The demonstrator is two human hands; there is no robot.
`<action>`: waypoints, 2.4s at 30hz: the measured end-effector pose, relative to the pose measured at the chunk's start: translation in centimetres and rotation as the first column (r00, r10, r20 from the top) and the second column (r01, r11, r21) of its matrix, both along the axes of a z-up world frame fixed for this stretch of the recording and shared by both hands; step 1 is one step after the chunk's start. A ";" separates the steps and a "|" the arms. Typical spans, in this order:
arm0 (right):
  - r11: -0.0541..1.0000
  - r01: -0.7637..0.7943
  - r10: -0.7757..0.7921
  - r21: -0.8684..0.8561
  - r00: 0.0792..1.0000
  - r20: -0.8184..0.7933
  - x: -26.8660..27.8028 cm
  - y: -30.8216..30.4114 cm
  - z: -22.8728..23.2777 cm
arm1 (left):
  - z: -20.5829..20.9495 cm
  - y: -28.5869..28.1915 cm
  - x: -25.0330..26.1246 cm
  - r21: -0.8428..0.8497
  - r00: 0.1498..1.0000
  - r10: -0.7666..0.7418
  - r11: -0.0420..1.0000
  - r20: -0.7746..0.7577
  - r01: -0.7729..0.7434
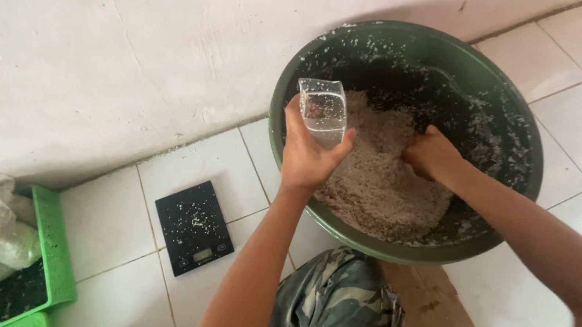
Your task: The person scoops white grains into plastic bags from a large green bucket, weighs each bag on a digital scale, and folds the top of the bags closed.
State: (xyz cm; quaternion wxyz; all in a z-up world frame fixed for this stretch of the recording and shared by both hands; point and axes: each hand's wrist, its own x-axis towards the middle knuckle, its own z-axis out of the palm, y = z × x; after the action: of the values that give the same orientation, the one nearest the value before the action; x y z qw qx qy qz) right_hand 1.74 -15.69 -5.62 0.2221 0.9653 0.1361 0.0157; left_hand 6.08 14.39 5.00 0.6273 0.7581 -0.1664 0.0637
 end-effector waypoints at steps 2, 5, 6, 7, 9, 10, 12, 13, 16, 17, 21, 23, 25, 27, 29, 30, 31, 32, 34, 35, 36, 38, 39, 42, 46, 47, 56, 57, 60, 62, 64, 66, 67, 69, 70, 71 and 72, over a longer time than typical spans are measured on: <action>0.993 -0.108 0.110 -0.042 0.993 0.046 -1.3 -0.9 1.4 | -0.8 0.0 0.5 -0.012 1.000 0.007 1.000 -0.005 -0.007; 0.991 -0.070 0.073 -0.118 0.997 0.023 -0.1 -2.9 2.6 | -0.7 0.3 0.8 -0.028 1.000 0.004 1.000 -0.005 -0.004; 0.984 0.070 -0.077 -0.162 0.996 -0.041 0.7 -3.6 2.7 | -0.5 0.6 0.6 -0.040 1.000 -0.005 0.999 -0.004 0.005; 0.985 0.068 -0.076 -0.157 0.996 -0.049 1.8 -4.7 2.7 | -0.6 0.6 0.4 -0.034 1.000 -0.004 0.999 -0.011 0.004; 0.831 0.438 -0.511 -0.343 0.844 -0.163 4.9 -7.0 3.3 | -0.5 0.4 0.5 -0.103 1.000 -0.010 0.995 0.028 0.012; 0.836 0.434 -0.507 -0.337 0.845 -0.169 5.6 -8.1 1.9 | -0.5 0.4 0.4 -0.095 1.000 -0.006 0.995 0.026 0.009; 0.863 0.418 -0.426 -0.285 0.904 0.036 7.1 -10.2 -1.1 | -0.5 0.3 0.3 -0.108 1.000 -0.008 0.994 0.004 0.008; 0.868 0.412 -0.420 -0.279 0.907 0.031 8.0 -10.1 -2.8 | -0.6 0.3 0.3 -0.100 1.000 -0.001 0.995 0.002 0.001; 0.807 0.510 -0.528 -0.297 0.849 0.023 9.8 -9.2 -6.9 | -0.7 0.1 0.5 -0.136 0.998 0.027 0.991 0.062 -0.019; 0.789 0.572 -0.588 -0.225 0.809 -0.009 9.6 -8.7 -7.7 | -0.7 0.0 0.5 -0.131 0.996 0.031 0.991 0.080 -0.020; 0.723 0.688 -0.665 0.063 0.718 -0.207 7.9 -4.3 -5.3 | -1.4 -0.1 0.7 -0.143 0.993 0.040 0.989 0.111 -0.024; 0.744 0.667 -0.635 0.041 0.724 -0.268 7.9 -3.9 -7.1 | -0.9 0.2 0.6 -0.150 0.993 0.023 0.989 0.115 -0.005; 0.755 0.655 -0.620 0.014 0.721 -0.311 7.8 -5.1 -9.0 | -0.5 -0.1 0.5 -0.175 0.992 -0.007 0.984 0.128 0.030; 0.810 0.585 -0.538 -0.037 0.717 -0.443 8.3 -6.4 -11.6 | -0.4 0.2 0.6 -0.120 0.986 -0.052 0.990 0.162 0.071; 0.831 0.550 -0.521 -0.077 0.724 -0.451 9.3 -8.6 -15.0 | -1.1 0.2 0.6 -0.096 0.986 -0.080 0.991 0.145 0.095; 0.856 0.503 -0.498 -0.123 0.734 -0.463 10.1 -9.8 -16.3 | -1.3 0.2 0.6 -0.076 0.988 -0.097 0.991 0.122 0.106; 0.853 0.506 -0.502 -0.125 0.734 -0.457 9.4 -9.6 -14.6 | -1.2 0.2 0.7 -0.081 0.987 -0.099 0.991 0.128 0.110; 0.906 0.172 -0.347 -0.387 0.825 -0.446 8.4 -9.3 -12.9 | -1.2 0.2 0.7 -0.061 0.987 -0.116 0.991 0.116 0.123; 0.779 -0.176 -0.182 -0.602 0.855 -0.486 7.2 -7.8 -9.6 | -1.2 0.2 0.8 -0.047 0.985 -0.135 0.989 0.105 0.141; 0.319 -0.603 0.037 -0.731 0.779 -0.626 6.9 -6.6 -7.8 | -1.3 0.1 0.8 -0.025 0.986 -0.138 0.990 0.092 0.141; -0.287 -0.750 0.124 -0.596 0.588 -0.799 6.7 -5.4 -6.0 | -1.3 -0.1 0.8 -0.003 0.987 -0.142 0.990 0.081 0.143; 0.163 -0.735 0.089 -0.658 0.675 -0.732 5.6 -5.5 -4.9 | -1.6 -0.2 0.9 0.036 0.986 -0.149 0.988 0.076 0.147; 0.576 -0.557 0.017 -0.598 0.740 -0.673 5.1 -5.5 -4.3 | -1.7 -0.2 1.0 0.079 0.986 -0.151 0.986 0.068 0.146; 0.881 0.461 -0.297 0.100 0.707 -0.642 2.7 -4.0 -2.1 | -2.0 -0.4 1.0 0.262 0.981 -0.177 0.953 0.072 0.153; 0.700 0.655 -0.292 0.285 0.626 -0.723 -0.6 -0.2 6.5 | -2.2 -0.7 1.1 0.426 0.972 -0.199 0.896 0.126 0.128; 0.642 0.701 -0.294 0.311 0.599 -0.745 -0.9 -0.4 6.9 | -2.3 -0.8 1.1 0.478 0.959 -0.242 0.866 0.146 0.146; 0.544 0.757 -0.261 0.362 0.562 -0.785 -5.3 -1.7 14.1 | -2.7 -3.5 0.0 0.688 0.889 -0.453 0.622 -0.071 0.373; 0.561 0.756 -0.296 0.338 0.564 -0.771 -5.6 -1.7 15.2 | -3.1 -3.9 -0.1 0.681 0.873 -0.476 0.604 -0.107 0.413; 0.552 0.767 -0.325 0.326 0.559 -0.763 -6.5 -3.0 17.2 | -3.0 -4.4 -0.6 0.732 0.864 -0.491 0.549 -0.109 0.405; 0.589 0.744 -0.344 0.315 0.584 -0.736 -6.4 -2.9 19.3 | -3.0 -4.4 -0.7 0.728 0.861 -0.496 0.548 -0.114 0.412; 0.627 0.717 -0.356 0.306 0.613 -0.705 -6.2 -2.2 21.3 | -3.1 -4.4 -0.7 0.728 0.860 -0.497 0.546 -0.117 0.415; 0.601 0.730 -0.390 0.324 0.622 -0.679 -5.7 -1.2 23.3 | -3.3 -4.4 -0.7 0.747 0.860 -0.506 0.546 -0.065 0.379; 0.606 0.725 -0.385 0.326 0.626 -0.678 -5.4 -0.7 23.8 | -3.1 -4.4 -0.8 0.748 0.864 -0.500 0.548 -0.064 0.373; 0.600 0.732 -0.388 0.324 0.620 -0.682 -4.8 0.3 24.6 | -2.7 -4.1 -1.0 0.765 0.870 -0.490 0.539 -0.057 0.353; 0.600 0.730 -0.385 0.328 0.622 -0.682 -4.1 0.4 24.1 | -2.7 -4.1 -1.0 0.768 0.871 -0.488 0.536 -0.056 0.350; 0.607 0.718 -0.350 0.340 0.626 -0.696 -3.5 0.5 23.5 | -2.6 -4.1 -1.0 0.768 0.869 -0.492 0.538 -0.046 0.346; 0.614 0.706 -0.317 0.354 0.631 -0.709 -2.8 0.6 23.1 | -2.6 -4.2 -0.9 0.769 0.867 -0.498 0.541 -0.035 0.341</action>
State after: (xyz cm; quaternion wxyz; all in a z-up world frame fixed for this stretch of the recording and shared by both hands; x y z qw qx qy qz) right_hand -1.11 -15.11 17.44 -0.1568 0.9323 -0.1145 -0.3052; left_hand 5.16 10.21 2.44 0.2328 0.8756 -0.4129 -0.0928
